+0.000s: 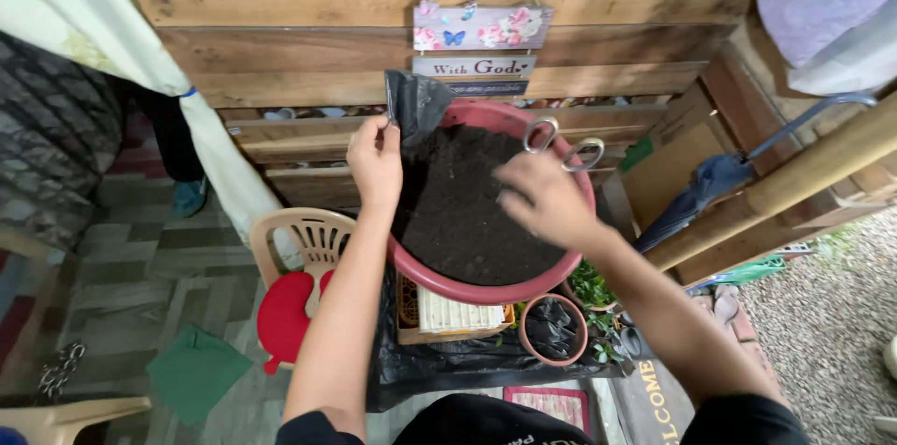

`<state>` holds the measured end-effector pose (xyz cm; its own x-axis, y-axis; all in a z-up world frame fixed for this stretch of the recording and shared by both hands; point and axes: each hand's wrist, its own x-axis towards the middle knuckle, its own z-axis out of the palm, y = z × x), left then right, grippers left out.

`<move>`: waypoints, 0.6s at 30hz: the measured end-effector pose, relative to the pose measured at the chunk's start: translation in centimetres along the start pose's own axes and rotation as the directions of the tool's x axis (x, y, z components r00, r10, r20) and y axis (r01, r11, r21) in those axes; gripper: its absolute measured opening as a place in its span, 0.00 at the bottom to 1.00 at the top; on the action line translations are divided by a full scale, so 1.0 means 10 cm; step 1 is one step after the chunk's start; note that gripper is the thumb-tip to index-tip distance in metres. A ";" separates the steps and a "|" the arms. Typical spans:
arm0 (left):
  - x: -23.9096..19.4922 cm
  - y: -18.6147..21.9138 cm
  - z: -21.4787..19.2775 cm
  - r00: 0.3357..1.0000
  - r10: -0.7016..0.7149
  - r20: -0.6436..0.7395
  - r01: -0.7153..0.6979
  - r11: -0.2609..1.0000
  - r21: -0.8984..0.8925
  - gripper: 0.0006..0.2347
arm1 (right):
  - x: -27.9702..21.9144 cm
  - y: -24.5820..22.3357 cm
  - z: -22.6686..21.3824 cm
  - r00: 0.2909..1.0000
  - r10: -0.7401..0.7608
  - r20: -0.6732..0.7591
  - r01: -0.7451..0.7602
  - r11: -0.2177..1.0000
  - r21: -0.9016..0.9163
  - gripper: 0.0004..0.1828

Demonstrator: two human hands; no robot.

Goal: Transplanting a small plant from a plastic bag into a large pot filled with soil.

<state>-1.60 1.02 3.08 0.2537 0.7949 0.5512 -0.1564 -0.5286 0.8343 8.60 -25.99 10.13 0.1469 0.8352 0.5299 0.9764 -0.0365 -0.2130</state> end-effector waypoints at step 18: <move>-0.23 0.19 -0.06 0.998 -0.036 0.052 0.038 0.999 -0.037 0.03 | 0.54 -0.51 1.13 0.770 -0.193 0.608 0.207 0.977 0.048 0.29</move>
<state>-3.03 -1.67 3.37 0.3081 0.7971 0.5193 -0.1815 -0.4865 0.8546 2.59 -15.11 4.84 -0.1721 0.9838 -0.0503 0.9768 0.1638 -0.1376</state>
